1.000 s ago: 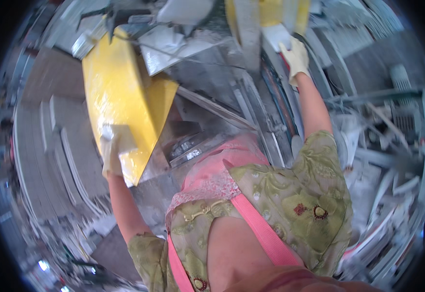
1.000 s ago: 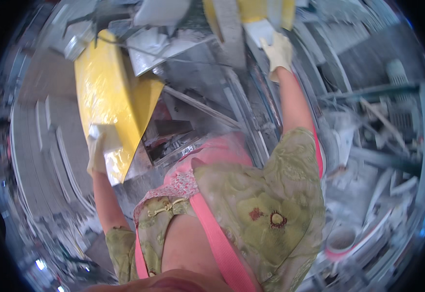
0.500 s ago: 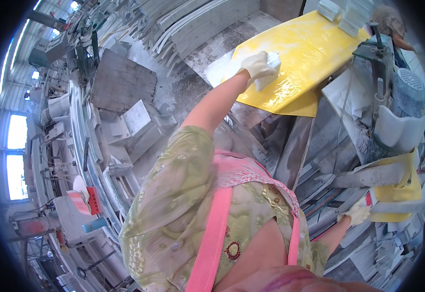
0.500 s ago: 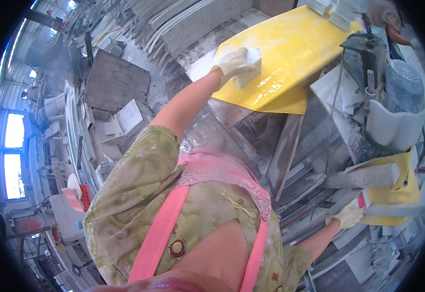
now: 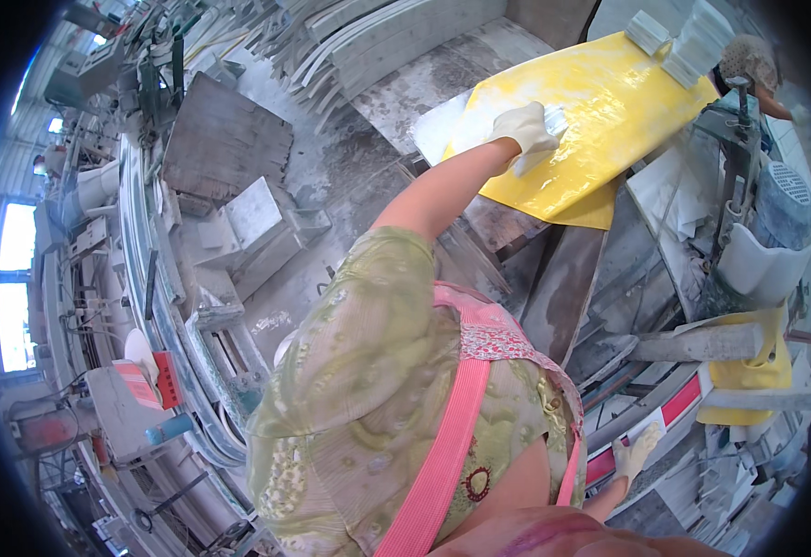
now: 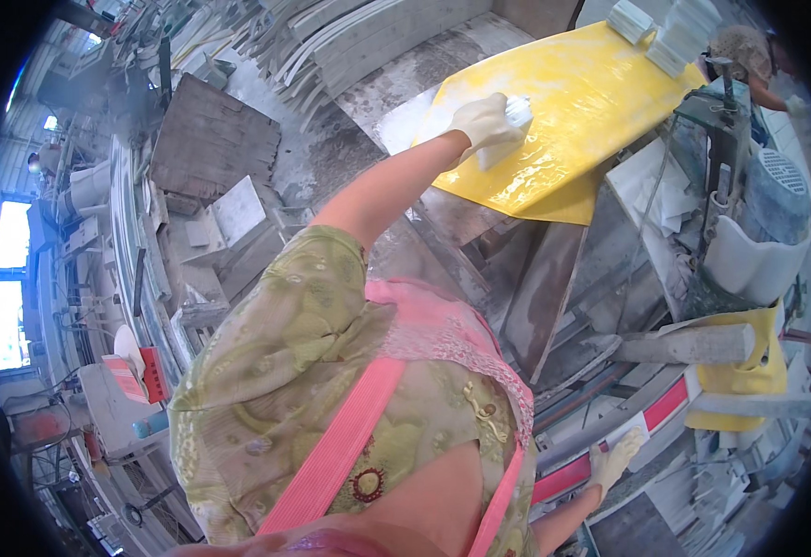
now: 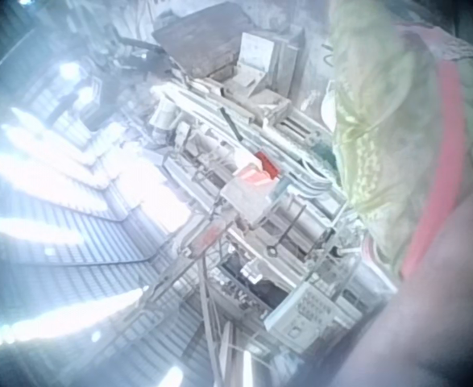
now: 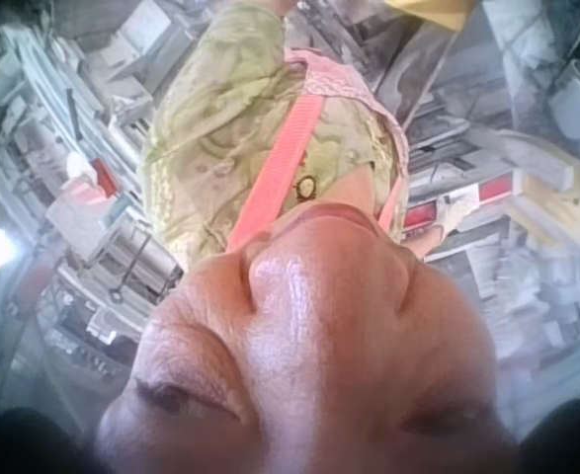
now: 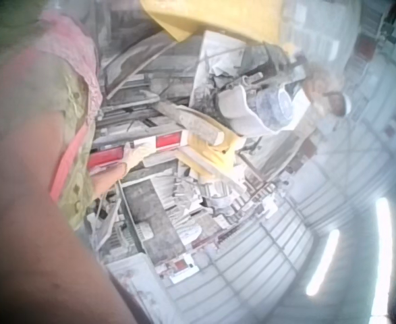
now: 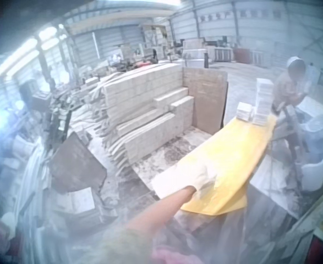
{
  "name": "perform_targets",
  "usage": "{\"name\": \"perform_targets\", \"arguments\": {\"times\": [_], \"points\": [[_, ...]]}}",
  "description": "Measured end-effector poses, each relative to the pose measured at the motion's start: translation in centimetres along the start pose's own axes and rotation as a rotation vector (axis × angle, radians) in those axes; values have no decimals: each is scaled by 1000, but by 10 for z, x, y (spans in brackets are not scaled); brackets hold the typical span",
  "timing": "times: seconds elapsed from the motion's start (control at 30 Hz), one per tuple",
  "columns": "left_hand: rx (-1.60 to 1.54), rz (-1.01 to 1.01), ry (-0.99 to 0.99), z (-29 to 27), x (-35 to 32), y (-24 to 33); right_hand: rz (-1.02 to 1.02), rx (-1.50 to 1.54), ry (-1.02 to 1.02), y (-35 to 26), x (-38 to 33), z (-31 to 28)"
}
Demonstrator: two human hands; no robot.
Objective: The person repeatedly wipes a yellow surface and surrounding areas with a white cloth. They also handle small white rectangular items, moving them around the workspace.
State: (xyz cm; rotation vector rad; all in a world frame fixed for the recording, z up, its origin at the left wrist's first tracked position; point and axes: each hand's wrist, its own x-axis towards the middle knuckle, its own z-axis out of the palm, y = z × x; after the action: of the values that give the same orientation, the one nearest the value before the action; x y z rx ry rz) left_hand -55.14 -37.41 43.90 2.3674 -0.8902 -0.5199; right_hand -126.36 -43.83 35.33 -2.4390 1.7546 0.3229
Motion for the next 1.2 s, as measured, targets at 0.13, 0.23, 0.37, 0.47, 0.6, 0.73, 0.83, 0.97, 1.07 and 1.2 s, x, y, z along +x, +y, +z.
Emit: {"name": "perform_targets", "arguments": {"times": [0.13,0.23,0.37,0.47,0.6,0.73,0.83,0.97,1.07,1.2], "points": [[-13,67,28,12,9,-10,216,-108,92,-57,-5,-14],[7,268,43,18,15,-25,244,235,322,-80,-5,-17],[-10,154,-4,13,20,-26,524,109,266,-86,-3,-46],[45,75,-51,3,13,-16,532,610,438,-119,4,-73],[-57,75,-112,-6,0,-9,277,1276,510,-227,31,-90],[-103,108,-140,-13,-8,-5,-197,1061,545,-367,60,-73],[-65,70,-176,-19,-9,0,-160,1592,256,-462,97,-64],[-54,48,-209,-24,-8,5,-193,1621,44,-545,129,-61],[-57,62,-203,-22,-7,3,-230,1487,208,-579,135,-58],[-105,9,-253,-19,-3,-6,-278,1527,86,-599,130,-51]]}}
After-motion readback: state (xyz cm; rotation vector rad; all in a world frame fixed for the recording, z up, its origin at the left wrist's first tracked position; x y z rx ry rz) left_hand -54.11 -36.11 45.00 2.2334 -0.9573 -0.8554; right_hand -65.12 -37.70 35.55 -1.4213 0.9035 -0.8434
